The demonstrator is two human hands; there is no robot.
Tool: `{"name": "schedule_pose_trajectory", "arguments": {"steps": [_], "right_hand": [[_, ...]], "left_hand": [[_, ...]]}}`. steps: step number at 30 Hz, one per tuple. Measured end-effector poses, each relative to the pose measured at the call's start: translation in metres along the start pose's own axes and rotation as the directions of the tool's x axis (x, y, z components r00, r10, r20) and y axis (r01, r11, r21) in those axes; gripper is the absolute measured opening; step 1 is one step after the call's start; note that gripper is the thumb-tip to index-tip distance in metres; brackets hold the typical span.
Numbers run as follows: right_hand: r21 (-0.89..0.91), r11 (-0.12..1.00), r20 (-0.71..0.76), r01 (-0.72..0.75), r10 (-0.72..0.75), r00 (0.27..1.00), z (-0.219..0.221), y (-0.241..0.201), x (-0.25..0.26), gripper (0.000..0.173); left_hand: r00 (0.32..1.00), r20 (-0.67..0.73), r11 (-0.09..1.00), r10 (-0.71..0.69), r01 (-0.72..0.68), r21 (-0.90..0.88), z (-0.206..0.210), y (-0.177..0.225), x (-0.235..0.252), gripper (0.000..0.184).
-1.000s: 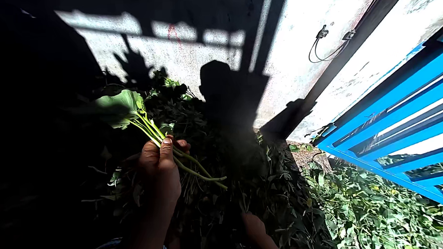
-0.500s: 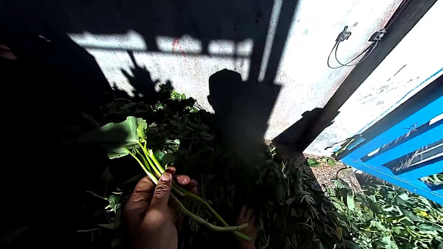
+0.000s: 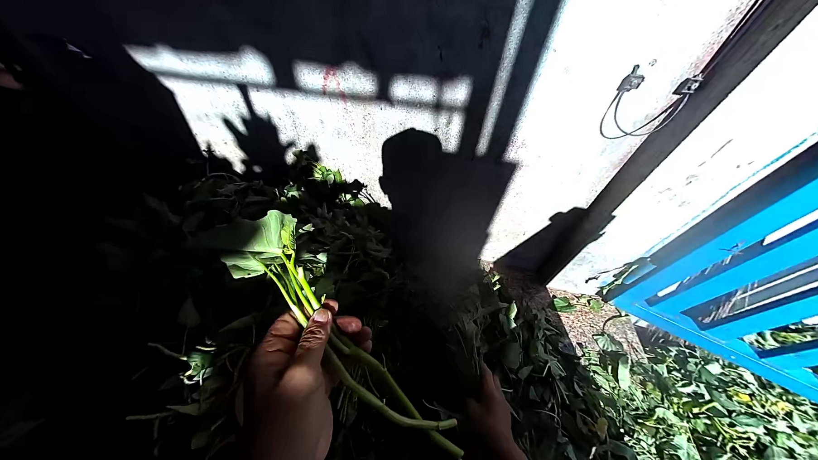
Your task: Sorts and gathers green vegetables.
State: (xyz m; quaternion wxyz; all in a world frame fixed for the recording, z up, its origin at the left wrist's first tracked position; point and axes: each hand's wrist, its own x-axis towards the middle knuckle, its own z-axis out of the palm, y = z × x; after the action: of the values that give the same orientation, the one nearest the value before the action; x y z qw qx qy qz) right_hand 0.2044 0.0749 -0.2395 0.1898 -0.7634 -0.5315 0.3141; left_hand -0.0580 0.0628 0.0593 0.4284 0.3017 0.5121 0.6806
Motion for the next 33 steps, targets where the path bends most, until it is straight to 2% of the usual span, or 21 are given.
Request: {"name": "schedule_pose_trajectory", "arguments": {"steps": [2,5,7,8,9,11,12,13,16,18,20,21,23,24,25,26,27,28,29,31,33], "right_hand": [[0.338,0.940,-0.076,0.054,-0.030,0.997,-0.042,0.006,-0.011,0.086],[0.640,0.767,-0.096,0.032,0.039,0.995,-0.107,0.015,-0.036,0.084],[0.748,0.663,-0.044,0.017,0.024,0.999,-0.134,0.047,-0.053,0.072],[0.793,0.609,0.003,-0.031,0.047,0.999,-0.141,0.068,-0.063,0.058],[0.804,0.582,0.043,-0.122,0.148,0.988,-0.141,0.088,-0.071,0.044],[0.619,0.722,0.148,-0.309,0.279,0.949,-0.138,0.119,-0.067,0.052],[0.474,0.790,0.183,-0.390,0.344,0.921,-0.134,0.130,-0.058,0.061],[0.324,0.832,0.178,-0.450,0.413,0.893,-0.131,0.137,-0.052,0.063],[-0.031,0.848,0.022,-0.529,0.530,0.848,-0.132,0.142,-0.047,0.053],[-0.031,0.830,-0.180,-0.557,0.544,0.820,-0.134,0.124,-0.054,0.052],[0.055,0.870,-0.472,-0.490,0.455,0.755,-0.131,0.099,-0.060,0.049],[0.073,0.916,-0.590,-0.394,0.358,0.724,-0.127,0.086,-0.061,0.044],[0.079,0.985,-0.662,-0.152,0.166,0.731,-0.115,0.063,-0.065,0.032],[0.023,0.998,-0.641,-0.052,0.055,0.766,-0.105,0.057,-0.066,0.027],[-0.021,1.000,-0.535,0.000,-0.011,0.845,-0.097,0.054,-0.067,0.027],[-0.089,0.996,-0.359,-0.011,-0.022,0.933,-0.089,0.056,-0.065,0.031],[-0.197,0.979,-0.155,-0.049,0.019,0.988,-0.082,0.059,-0.062,0.036],[-0.313,0.948,-0.006,-0.058,0.059,0.998,-0.074,0.064,-0.060,0.040],[-0.412,0.910,0.063,-0.054,0.087,0.994,-0.066,0.068,-0.058,0.039],[-0.515,0.854,0.069,-0.071,0.124,0.990,-0.062,0.067,-0.062,0.036],[-0.449,0.888,0.025,-0.103,0.128,0.991,-0.073,0.055,-0.072,0.034]], "left_hand": [[1.000,0.008,1.000,-0.016,0.016,0.007,0.003,-0.002,-0.002,0.020],[1.000,0.015,1.000,-0.025,0.025,0.006,0.007,-0.003,-0.005,0.020],[0.999,0.027,1.000,-0.017,0.016,0.012,0.008,-0.004,-0.006,0.020],[0.999,0.030,1.000,-0.013,0.012,0.017,0.009,-0.005,-0.006,0.020],[0.999,0.030,1.000,-0.013,0.013,0.025,0.010,-0.005,-0.006,0.019],[0.999,0.027,0.999,-0.022,0.020,0.050,0.011,-0.007,-0.007,0.020],[0.999,0.026,0.997,-0.029,0.028,0.066,0.012,-0.008,-0.007,0.020],[0.999,0.024,0.996,-0.039,0.037,0.079,0.012,-0.008,-0.007,0.021],[0.997,0.017,0.991,-0.075,0.073,0.114,0.013,-0.010,-0.007,0.022],[0.994,0.025,0.988,-0.110,0.107,0.108,0.012,-0.011,-0.006,0.024],[0.990,0.032,0.986,-0.139,0.135,0.096,0.011,-0.012,-0.004,0.024],[0.988,0.034,0.985,-0.152,0.148,0.091,0.011,-0.013,-0.003,0.024],[0.984,0.041,0.982,-0.176,0.172,0.083,0.011,-0.013,-0.003,0.024],[0.981,0.043,0.980,-0.187,0.184,0.076,0.011,-0.013,-0.004,0.023],[0.979,0.048,0.978,-0.199,0.196,0.067,0.012,-0.012,-0.005,0.022],[0.975,0.053,0.976,-0.215,0.212,0.053,0.013,-0.012,-0.005,0.021],[0.971,0.055,0.972,-0.234,0.233,0.038,0.014,-0.011,-0.005,0.021],[0.964,0.054,0.966,-0.260,0.259,0.025,0.014,-0.010,-0.005,0.021],[0.956,0.048,0.957,-0.290,0.289,0.014,0.016,-0.009,-0.006,0.022],[0.941,0.043,0.942,-0.336,0.336,0.005,0.018,-0.008,-0.007,0.022],[0.934,0.063,0.936,-0.352,0.351,0.016,0.018,-0.009,-0.008,0.022]]}}
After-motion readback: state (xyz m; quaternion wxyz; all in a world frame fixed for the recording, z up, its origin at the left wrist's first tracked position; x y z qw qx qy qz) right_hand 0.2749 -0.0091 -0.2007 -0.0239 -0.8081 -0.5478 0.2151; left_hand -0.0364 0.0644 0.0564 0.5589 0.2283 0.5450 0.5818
